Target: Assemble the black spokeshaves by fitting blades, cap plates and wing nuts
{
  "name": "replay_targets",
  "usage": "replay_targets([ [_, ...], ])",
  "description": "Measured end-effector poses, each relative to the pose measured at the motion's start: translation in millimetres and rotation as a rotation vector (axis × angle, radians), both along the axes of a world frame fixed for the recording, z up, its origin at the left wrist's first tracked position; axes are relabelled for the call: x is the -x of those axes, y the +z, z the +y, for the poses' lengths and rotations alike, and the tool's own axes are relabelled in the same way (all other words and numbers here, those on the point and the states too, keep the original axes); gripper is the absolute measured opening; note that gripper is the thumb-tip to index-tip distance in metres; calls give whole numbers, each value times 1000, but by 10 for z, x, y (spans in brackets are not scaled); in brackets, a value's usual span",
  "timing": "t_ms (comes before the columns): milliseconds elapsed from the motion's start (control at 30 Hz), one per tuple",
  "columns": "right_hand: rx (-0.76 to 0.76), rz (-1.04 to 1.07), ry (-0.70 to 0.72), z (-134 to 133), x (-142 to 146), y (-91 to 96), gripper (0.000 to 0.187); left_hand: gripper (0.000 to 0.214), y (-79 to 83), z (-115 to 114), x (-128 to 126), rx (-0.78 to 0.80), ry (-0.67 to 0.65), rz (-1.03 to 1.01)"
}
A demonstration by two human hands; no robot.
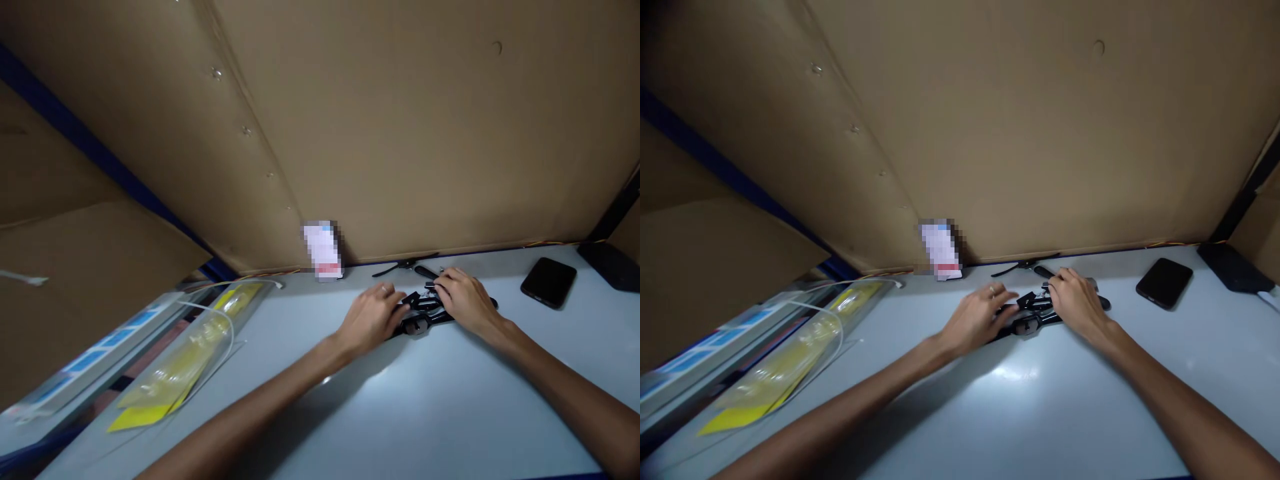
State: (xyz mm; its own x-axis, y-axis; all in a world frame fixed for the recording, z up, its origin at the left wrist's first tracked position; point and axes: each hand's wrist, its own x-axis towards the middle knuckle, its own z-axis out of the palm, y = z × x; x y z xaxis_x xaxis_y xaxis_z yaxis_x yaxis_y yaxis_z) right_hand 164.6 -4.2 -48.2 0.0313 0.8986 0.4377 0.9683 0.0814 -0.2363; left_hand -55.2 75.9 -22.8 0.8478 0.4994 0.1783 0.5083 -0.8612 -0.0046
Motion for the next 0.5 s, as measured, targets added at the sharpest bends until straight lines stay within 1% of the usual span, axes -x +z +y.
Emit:
replay_targets([
  [100,-5,-24,73,-54,69,-22,31,34,75,430,-235,-45,69,-2],
  [167,6,-43,136,-88,138,-82,41,44,64,678,-368,-49,81,38],
  [233,20,-48,164,-107,190,-163,55,43,8,839,-462,-43,85,83],
  [300,42,-43,158,-108,209,-238,63,38,-69,915,-513,-37,98,122],
  [367,63,-34,146,-99,204,-287,68,37,-137,938,-525,-28,112,153],
  [500,81,-51,132,-85,191,-300,72,37,-194,938,-486,20,127,180],
])
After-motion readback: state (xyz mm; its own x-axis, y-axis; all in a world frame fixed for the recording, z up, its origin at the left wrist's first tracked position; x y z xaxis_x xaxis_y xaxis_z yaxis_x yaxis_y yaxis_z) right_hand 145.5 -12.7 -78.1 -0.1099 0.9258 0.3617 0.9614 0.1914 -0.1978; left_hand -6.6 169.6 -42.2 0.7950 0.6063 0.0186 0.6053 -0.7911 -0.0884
